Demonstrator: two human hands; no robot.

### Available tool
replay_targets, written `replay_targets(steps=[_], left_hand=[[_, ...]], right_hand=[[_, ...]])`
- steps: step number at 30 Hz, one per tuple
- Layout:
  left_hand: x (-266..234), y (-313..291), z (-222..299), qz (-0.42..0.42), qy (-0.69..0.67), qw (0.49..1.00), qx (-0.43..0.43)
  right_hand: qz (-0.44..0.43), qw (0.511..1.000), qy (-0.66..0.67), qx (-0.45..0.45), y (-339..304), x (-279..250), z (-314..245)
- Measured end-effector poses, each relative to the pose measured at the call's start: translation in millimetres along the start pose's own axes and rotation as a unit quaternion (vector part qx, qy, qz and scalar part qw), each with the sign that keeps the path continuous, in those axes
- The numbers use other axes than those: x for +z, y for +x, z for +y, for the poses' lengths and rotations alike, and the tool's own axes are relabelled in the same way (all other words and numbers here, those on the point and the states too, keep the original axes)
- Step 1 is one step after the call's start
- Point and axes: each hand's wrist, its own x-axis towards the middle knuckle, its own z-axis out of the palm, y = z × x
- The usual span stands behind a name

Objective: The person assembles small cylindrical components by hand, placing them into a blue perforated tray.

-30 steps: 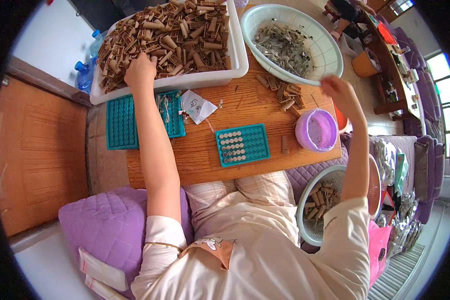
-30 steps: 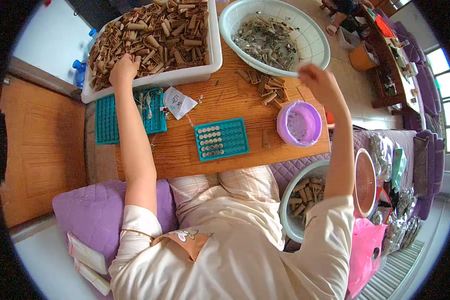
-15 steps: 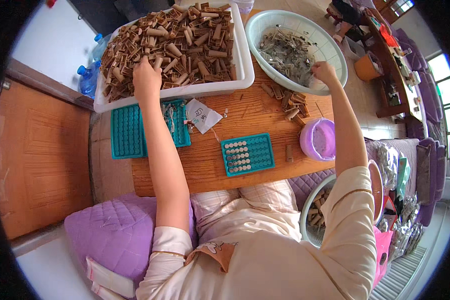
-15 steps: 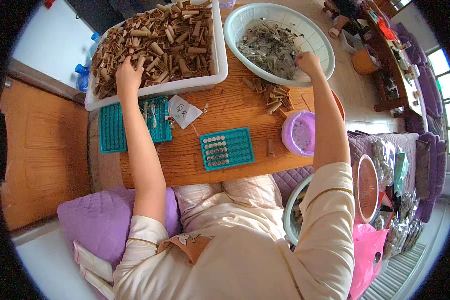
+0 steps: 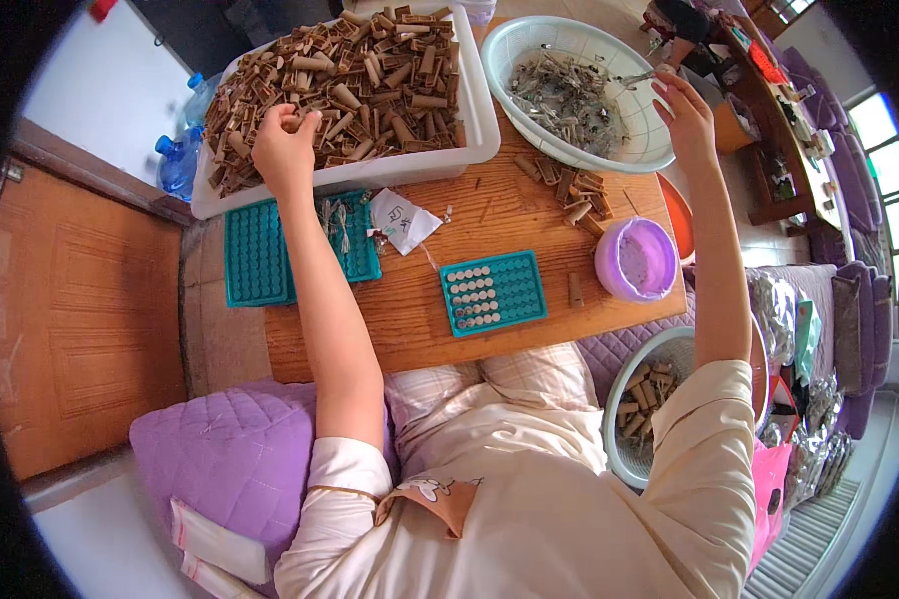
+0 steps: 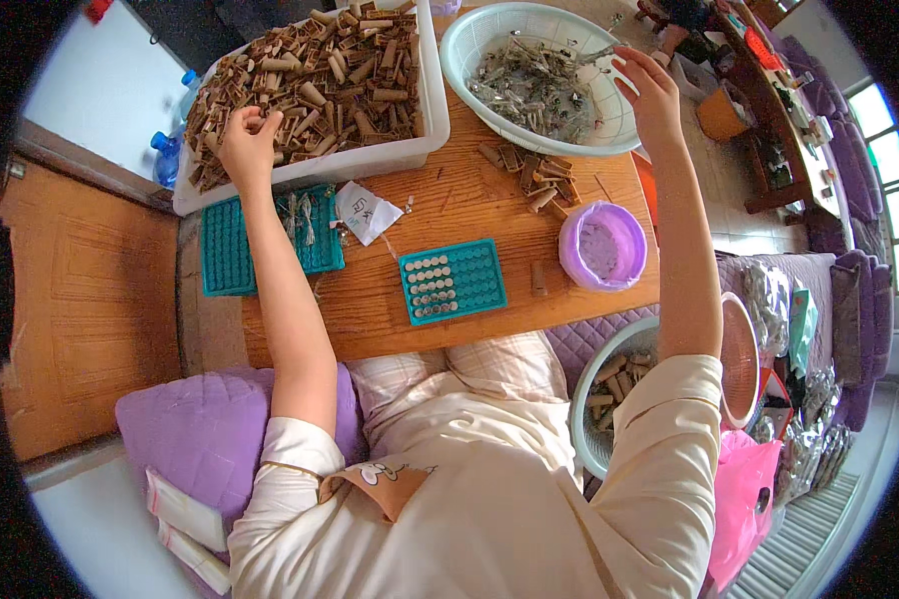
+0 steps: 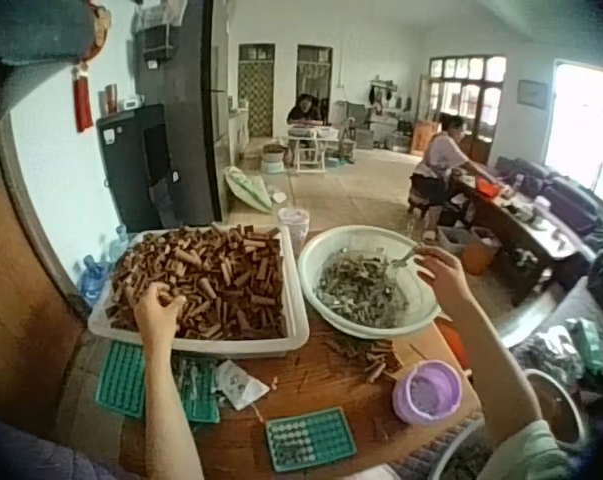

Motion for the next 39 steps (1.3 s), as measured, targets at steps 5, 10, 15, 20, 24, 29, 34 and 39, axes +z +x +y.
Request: replay_targets(steps=[5, 10, 15, 20, 24, 29, 34, 39], left_hand=[[-8.9, 6.8, 2.7, 0.116, -0.402, 0.908, -0.014], [-52.8, -75.2, 106.2, -0.137, -0.517, 0.845, 0.018], [-42.5, -167.3, 141.4, -0.353, -0.613, 0.705, -0.043], [-36.4, -193.4, 133.0, -0.401, -0.647, 0.641, -0.098], [-38.2, -208.1, 130.0, -0.394, -0.641, 0.637, -0.166], [-35.7, -218.5, 125.0, -0.329, -0.663, 0.646, -0.184], [-39.5, -224.3, 126.4, -0.236, -0.679, 0.656, -0.23], [-42.3, -229.2, 120.4, -0.268, -0.7, 0.633, -0.196]], right_hand=[[-0.125, 0.966, 0.222, 0.037, -37.4, 10.0, -23.4], [-0.212, 0.927, 0.304, 0.05, -111.4, 31.5, -50.5], [-0.276, 0.875, 0.373, 0.136, -174.5, 61.4, -52.9], [-0.256, 0.89, 0.333, 0.178, -215.7, 70.9, -47.5], [-0.241, 0.877, 0.344, 0.233, -230.9, 79.7, -52.1], [-0.202, 0.863, 0.38, 0.263, -241.7, 80.5, -54.0], [-0.259, 0.865, 0.348, 0.253, -256.7, 73.4, -47.2], [-0.301, 0.856, 0.342, 0.242, -262.2, 74.0, -52.1]])
